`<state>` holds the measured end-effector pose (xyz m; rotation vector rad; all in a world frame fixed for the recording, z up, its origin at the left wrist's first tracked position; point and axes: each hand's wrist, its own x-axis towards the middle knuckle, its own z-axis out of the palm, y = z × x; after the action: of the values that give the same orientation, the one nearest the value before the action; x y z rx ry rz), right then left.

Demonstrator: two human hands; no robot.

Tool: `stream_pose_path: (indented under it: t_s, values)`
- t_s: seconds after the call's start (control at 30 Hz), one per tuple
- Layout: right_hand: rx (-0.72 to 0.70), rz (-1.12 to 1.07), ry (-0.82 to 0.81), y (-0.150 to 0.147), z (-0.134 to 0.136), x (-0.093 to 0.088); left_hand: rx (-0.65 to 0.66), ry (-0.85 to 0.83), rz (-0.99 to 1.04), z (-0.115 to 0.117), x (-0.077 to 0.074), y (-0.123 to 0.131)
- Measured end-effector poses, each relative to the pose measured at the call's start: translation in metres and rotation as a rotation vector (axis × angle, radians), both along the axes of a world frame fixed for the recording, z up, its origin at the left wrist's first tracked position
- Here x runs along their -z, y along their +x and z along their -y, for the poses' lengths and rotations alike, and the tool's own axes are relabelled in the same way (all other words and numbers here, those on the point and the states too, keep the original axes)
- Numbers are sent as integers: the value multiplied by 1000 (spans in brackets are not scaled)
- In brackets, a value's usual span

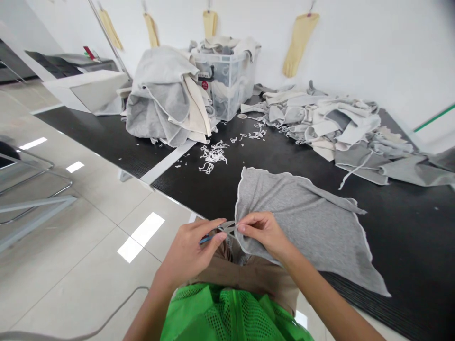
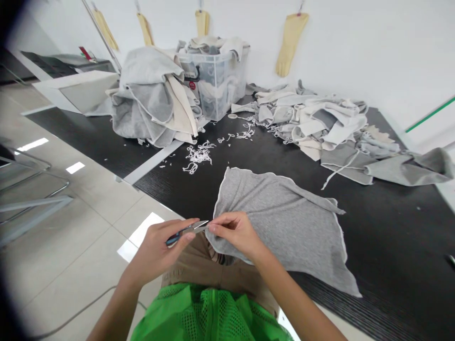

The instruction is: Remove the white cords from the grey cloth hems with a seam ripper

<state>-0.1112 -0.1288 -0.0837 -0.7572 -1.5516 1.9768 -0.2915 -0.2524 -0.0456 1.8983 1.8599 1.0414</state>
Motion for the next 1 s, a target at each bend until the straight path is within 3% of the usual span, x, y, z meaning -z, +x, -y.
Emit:
stream_pose_path:
  t_s: [0.13, 1.0]
  values:
    - [-13, -3, 18, -1, -1, 0, 1, 7, -1, 2, 5, 6]
    - [11, -10, -77, -1, 1, -2, 17, 41, 7, 1, 3, 12]
